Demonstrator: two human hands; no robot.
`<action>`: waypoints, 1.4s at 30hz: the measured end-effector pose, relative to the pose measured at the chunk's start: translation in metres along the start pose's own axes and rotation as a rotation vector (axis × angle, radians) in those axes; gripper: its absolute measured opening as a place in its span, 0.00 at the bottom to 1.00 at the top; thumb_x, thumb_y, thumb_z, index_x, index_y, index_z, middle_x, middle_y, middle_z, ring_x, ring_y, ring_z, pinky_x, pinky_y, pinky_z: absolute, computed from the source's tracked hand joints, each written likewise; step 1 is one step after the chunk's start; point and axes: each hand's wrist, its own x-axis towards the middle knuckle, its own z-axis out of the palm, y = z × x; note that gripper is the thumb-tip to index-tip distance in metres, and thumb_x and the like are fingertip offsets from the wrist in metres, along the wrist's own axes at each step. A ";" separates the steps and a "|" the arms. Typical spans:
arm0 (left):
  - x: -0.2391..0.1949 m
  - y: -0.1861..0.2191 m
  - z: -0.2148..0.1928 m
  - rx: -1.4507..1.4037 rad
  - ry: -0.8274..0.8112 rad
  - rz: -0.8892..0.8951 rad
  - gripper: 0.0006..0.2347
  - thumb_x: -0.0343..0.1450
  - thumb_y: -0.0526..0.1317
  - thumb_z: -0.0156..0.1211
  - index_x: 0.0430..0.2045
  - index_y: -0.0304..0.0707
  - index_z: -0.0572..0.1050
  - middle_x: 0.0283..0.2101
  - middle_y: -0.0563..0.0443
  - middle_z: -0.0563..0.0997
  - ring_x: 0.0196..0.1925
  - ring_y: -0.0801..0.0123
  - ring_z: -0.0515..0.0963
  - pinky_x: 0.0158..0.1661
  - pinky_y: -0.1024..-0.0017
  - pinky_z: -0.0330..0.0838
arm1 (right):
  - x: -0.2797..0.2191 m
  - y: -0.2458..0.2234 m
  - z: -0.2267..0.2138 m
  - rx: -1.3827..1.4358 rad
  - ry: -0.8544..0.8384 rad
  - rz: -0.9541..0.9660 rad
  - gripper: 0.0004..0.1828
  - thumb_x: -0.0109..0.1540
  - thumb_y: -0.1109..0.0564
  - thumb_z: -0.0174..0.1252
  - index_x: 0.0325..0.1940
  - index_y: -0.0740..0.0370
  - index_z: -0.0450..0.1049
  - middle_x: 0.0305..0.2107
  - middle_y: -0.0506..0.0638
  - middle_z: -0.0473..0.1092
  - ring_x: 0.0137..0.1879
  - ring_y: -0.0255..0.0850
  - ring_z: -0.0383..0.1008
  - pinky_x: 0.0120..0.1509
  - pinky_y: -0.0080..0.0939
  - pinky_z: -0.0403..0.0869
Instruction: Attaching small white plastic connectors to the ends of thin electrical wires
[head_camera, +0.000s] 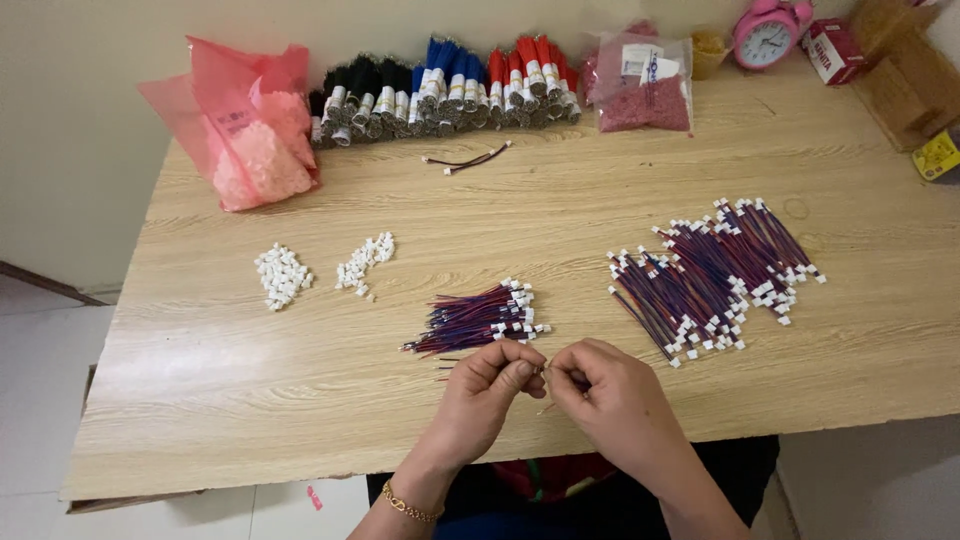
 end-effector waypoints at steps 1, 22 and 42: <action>0.000 -0.004 0.000 0.000 0.000 -0.001 0.04 0.71 0.33 0.54 0.34 0.33 0.77 0.30 0.51 0.78 0.31 0.72 0.77 0.39 0.75 0.75 | 0.001 0.006 0.003 0.000 -0.001 0.001 0.07 0.55 0.55 0.57 0.22 0.52 0.71 0.20 0.40 0.72 0.28 0.32 0.71 0.35 0.33 0.67; 0.011 0.001 0.010 -0.523 0.136 -0.243 0.05 0.70 0.32 0.57 0.36 0.29 0.76 0.26 0.45 0.76 0.29 0.67 0.76 0.36 0.70 0.77 | -0.004 0.011 -0.003 0.095 0.113 -0.303 0.07 0.57 0.56 0.61 0.38 0.56 0.80 0.35 0.45 0.69 0.42 0.32 0.73 0.44 0.29 0.72; 0.009 0.007 0.013 -0.535 0.079 -0.237 0.07 0.70 0.32 0.57 0.38 0.28 0.75 0.25 0.43 0.76 0.28 0.65 0.76 0.35 0.71 0.75 | 0.004 0.018 0.008 -0.277 0.391 -0.521 0.02 0.55 0.59 0.59 0.29 0.56 0.72 0.32 0.47 0.68 0.37 0.39 0.72 0.40 0.38 0.69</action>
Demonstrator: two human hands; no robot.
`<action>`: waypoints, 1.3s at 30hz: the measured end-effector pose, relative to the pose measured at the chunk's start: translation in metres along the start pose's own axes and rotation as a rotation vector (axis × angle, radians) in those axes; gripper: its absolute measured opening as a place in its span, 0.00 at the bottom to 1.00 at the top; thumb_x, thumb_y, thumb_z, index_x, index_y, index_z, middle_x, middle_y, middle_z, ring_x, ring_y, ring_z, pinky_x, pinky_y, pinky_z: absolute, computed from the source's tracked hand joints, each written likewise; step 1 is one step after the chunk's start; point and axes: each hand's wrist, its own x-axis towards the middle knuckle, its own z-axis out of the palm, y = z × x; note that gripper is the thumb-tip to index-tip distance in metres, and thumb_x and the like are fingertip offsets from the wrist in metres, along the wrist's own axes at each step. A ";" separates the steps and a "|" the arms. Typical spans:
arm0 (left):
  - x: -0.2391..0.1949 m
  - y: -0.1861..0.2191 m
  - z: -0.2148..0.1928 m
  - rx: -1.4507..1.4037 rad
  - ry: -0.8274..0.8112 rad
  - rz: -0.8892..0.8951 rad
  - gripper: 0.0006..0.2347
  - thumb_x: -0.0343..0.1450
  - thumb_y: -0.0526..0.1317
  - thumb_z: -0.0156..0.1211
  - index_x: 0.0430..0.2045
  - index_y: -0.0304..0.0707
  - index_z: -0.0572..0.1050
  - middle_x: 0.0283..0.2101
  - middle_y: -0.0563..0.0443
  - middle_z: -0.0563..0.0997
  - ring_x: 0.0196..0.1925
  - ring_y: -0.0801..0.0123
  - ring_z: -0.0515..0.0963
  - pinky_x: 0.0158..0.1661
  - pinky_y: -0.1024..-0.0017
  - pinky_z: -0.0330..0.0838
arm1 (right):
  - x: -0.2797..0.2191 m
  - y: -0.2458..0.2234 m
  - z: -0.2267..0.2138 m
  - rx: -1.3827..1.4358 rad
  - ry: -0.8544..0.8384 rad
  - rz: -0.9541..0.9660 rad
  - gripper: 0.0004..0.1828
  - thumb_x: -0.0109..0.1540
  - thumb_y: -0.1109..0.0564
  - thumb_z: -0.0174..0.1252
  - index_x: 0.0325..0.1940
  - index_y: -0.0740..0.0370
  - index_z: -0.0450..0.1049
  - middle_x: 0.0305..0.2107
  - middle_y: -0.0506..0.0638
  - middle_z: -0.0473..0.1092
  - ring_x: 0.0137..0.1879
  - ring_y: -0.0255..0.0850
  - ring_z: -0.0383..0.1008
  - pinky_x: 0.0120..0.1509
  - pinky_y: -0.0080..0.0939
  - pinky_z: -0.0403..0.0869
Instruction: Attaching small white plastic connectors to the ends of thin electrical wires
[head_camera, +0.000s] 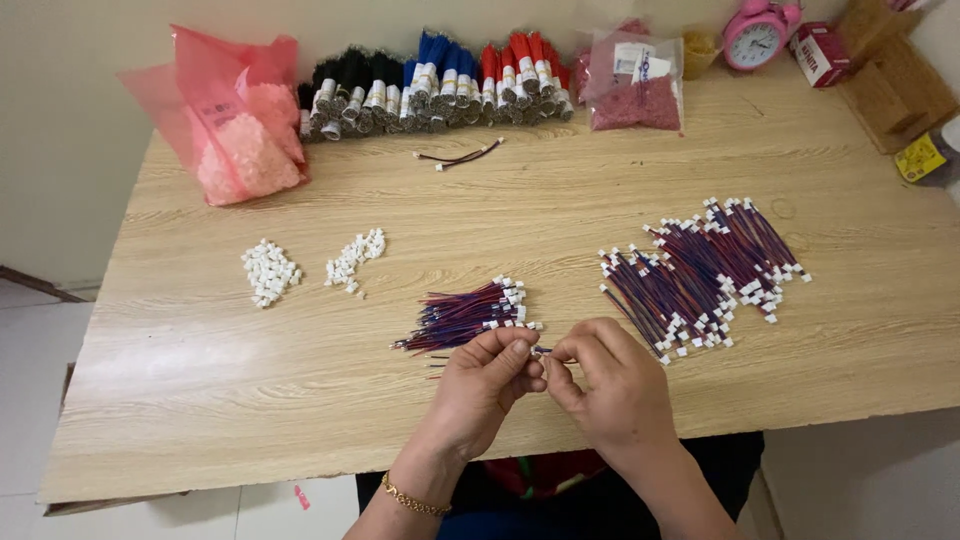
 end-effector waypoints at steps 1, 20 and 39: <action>0.000 0.000 0.000 -0.001 0.000 -0.001 0.07 0.70 0.32 0.57 0.38 0.28 0.75 0.25 0.43 0.76 0.28 0.65 0.76 0.35 0.71 0.75 | 0.000 0.000 0.000 0.000 -0.001 0.000 0.02 0.55 0.59 0.59 0.29 0.56 0.72 0.32 0.47 0.68 0.37 0.39 0.72 0.40 0.38 0.69; 0.020 -0.009 -0.003 0.239 0.071 0.124 0.04 0.70 0.32 0.58 0.34 0.30 0.77 0.25 0.46 0.78 0.27 0.70 0.76 0.35 0.70 0.76 | 0.013 0.010 0.011 -0.076 0.004 -0.053 0.03 0.55 0.59 0.58 0.28 0.55 0.71 0.30 0.46 0.68 0.31 0.44 0.69 0.35 0.44 0.67; 0.039 0.100 -0.149 1.867 0.875 0.415 0.10 0.66 0.49 0.62 0.38 0.56 0.79 0.38 0.55 0.76 0.40 0.55 0.81 0.39 0.60 0.77 | -0.030 0.148 0.088 -0.573 -0.009 0.160 0.05 0.56 0.47 0.63 0.34 0.44 0.77 0.30 0.43 0.72 0.41 0.46 0.75 0.44 0.46 0.71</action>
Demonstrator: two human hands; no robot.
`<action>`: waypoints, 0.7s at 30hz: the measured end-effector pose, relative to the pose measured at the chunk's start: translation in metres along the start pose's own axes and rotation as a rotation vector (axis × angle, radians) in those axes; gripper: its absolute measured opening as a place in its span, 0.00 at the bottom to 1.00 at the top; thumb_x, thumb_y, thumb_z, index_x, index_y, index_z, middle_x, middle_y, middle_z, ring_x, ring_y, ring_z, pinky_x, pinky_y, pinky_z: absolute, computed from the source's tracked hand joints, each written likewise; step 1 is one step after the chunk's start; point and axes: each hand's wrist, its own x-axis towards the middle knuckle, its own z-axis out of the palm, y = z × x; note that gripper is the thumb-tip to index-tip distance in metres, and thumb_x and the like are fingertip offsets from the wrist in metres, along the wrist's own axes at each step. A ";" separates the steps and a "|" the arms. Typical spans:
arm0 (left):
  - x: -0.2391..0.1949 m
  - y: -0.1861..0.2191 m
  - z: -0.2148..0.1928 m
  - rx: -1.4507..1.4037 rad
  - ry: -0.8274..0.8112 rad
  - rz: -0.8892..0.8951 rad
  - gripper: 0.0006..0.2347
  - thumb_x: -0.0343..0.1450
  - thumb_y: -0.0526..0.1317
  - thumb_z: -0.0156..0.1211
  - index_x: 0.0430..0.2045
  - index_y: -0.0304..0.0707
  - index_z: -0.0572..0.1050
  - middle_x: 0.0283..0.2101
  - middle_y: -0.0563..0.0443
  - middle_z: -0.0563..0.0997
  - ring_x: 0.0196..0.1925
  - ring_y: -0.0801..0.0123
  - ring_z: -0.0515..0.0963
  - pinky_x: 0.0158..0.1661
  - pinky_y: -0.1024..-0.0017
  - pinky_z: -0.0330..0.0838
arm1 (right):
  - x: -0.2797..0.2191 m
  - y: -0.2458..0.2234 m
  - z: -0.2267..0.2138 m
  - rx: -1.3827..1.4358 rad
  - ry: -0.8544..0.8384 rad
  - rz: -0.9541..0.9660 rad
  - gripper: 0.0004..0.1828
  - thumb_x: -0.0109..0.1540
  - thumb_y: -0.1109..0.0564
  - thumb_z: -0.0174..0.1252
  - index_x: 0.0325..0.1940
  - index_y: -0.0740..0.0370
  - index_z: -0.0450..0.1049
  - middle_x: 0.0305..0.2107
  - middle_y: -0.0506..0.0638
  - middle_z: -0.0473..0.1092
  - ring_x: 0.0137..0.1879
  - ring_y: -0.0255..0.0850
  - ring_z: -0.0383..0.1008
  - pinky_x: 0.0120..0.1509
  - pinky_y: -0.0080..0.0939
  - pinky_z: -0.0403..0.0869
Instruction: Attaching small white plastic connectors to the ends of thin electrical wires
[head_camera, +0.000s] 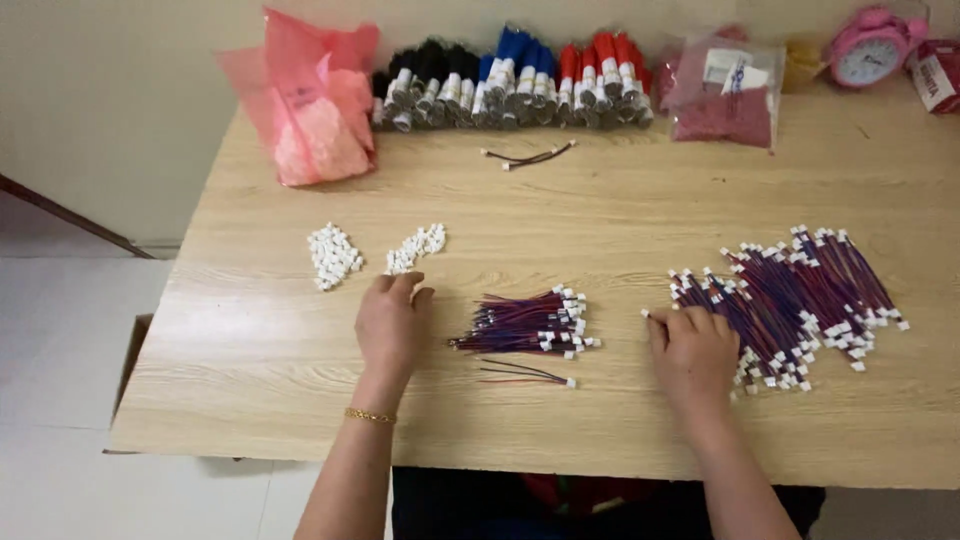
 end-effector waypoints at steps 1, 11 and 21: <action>0.000 -0.003 0.004 -0.001 -0.005 -0.003 0.10 0.66 0.49 0.62 0.38 0.56 0.79 0.38 0.55 0.76 0.40 0.55 0.81 0.39 0.60 0.77 | 0.004 -0.008 -0.006 -0.002 -0.006 -0.002 0.05 0.56 0.47 0.63 0.34 0.44 0.77 0.30 0.43 0.72 0.41 0.46 0.75 0.44 0.46 0.71; -0.050 0.047 0.007 -0.344 0.046 0.393 0.09 0.65 0.39 0.63 0.38 0.49 0.79 0.33 0.51 0.77 0.38 0.56 0.79 0.38 0.64 0.74 | -0.004 -0.086 -0.053 0.334 -0.748 -0.218 0.16 0.51 0.45 0.66 0.40 0.49 0.75 0.34 0.46 0.72 0.47 0.48 0.73 0.50 0.46 0.71; -0.076 0.110 -0.046 -0.449 -0.272 0.789 0.13 0.73 0.42 0.47 0.49 0.37 0.71 0.44 0.46 0.81 0.45 0.55 0.77 0.48 0.59 0.62 | 0.021 -0.078 -0.112 0.631 -0.214 -0.360 0.08 0.54 0.57 0.64 0.35 0.52 0.73 0.32 0.44 0.74 0.39 0.41 0.73 0.42 0.39 0.70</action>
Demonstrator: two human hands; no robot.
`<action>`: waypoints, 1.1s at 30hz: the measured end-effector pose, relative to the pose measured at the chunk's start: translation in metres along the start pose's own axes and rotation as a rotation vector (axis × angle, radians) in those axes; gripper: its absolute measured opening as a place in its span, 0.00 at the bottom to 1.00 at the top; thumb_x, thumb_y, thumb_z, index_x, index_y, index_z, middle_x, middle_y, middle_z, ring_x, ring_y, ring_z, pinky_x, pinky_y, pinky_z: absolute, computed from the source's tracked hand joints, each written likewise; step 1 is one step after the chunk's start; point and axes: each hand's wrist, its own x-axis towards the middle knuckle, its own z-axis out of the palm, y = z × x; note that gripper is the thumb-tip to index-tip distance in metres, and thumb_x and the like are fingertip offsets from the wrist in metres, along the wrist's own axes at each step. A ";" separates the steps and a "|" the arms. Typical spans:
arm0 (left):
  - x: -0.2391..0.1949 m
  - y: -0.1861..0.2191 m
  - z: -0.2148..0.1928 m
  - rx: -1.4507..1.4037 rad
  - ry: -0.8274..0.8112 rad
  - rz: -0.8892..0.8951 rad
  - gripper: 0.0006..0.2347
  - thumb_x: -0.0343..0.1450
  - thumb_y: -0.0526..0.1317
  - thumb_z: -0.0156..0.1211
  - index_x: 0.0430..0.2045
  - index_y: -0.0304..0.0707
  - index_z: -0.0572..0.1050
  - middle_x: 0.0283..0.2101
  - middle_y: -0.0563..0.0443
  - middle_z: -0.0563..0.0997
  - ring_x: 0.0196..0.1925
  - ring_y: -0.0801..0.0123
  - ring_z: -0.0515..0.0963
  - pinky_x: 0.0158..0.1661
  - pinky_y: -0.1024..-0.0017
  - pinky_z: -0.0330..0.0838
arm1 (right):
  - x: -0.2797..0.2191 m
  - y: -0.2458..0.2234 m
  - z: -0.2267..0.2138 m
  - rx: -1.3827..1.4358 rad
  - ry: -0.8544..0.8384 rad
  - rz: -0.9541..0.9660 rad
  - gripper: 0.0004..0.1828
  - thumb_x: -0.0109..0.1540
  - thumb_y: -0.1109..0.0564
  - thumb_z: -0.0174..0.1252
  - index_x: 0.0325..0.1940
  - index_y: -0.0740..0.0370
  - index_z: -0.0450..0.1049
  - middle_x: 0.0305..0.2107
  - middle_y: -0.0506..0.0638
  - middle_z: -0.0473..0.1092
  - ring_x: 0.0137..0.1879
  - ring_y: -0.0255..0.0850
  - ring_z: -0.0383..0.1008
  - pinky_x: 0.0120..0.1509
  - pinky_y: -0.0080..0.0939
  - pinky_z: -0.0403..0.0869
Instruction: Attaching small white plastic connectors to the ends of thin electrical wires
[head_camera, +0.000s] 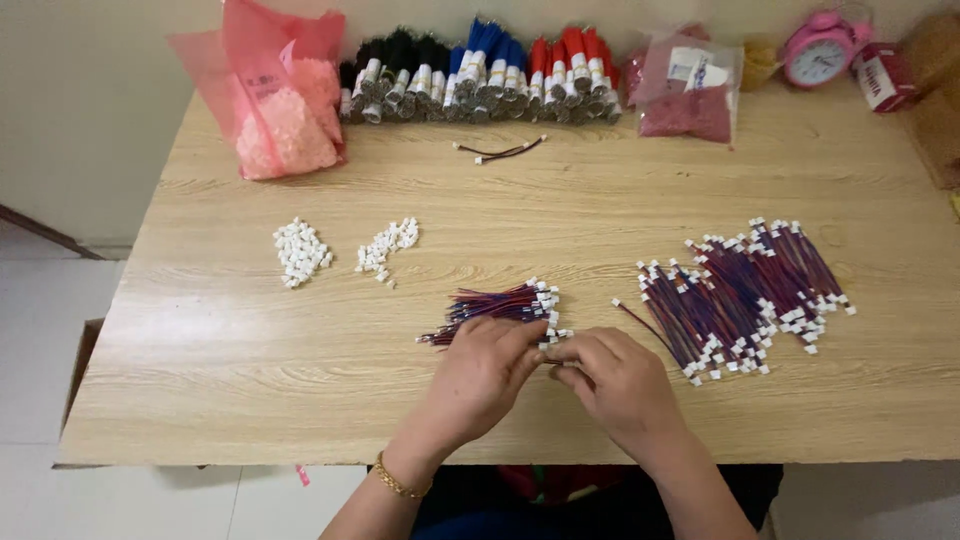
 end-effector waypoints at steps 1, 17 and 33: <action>0.006 0.007 -0.007 0.001 0.003 0.007 0.13 0.73 0.42 0.47 0.49 0.37 0.71 0.44 0.46 0.81 0.45 0.55 0.77 0.48 0.59 0.62 | 0.002 -0.004 -0.008 -0.005 0.005 -0.001 0.08 0.54 0.57 0.64 0.35 0.52 0.73 0.32 0.44 0.74 0.39 0.41 0.73 0.42 0.39 0.70; 0.020 0.041 -0.030 -0.551 -0.106 -0.221 0.06 0.71 0.39 0.55 0.30 0.41 0.78 0.29 0.57 0.80 0.31 0.76 0.76 0.33 0.76 0.67 | 0.002 -0.012 -0.048 0.230 0.101 -0.041 0.09 0.55 0.58 0.63 0.39 0.58 0.76 0.33 0.49 0.73 0.39 0.38 0.75 0.50 0.37 0.75; 0.026 0.019 -0.037 -0.289 0.124 -0.097 0.09 0.67 0.36 0.57 0.14 0.40 0.73 0.14 0.54 0.71 0.17 0.68 0.68 0.26 0.68 0.61 | 0.030 -0.014 -0.043 -0.221 0.113 -0.078 0.13 0.56 0.49 0.63 0.42 0.53 0.77 0.37 0.48 0.72 0.43 0.46 0.70 0.47 0.46 0.67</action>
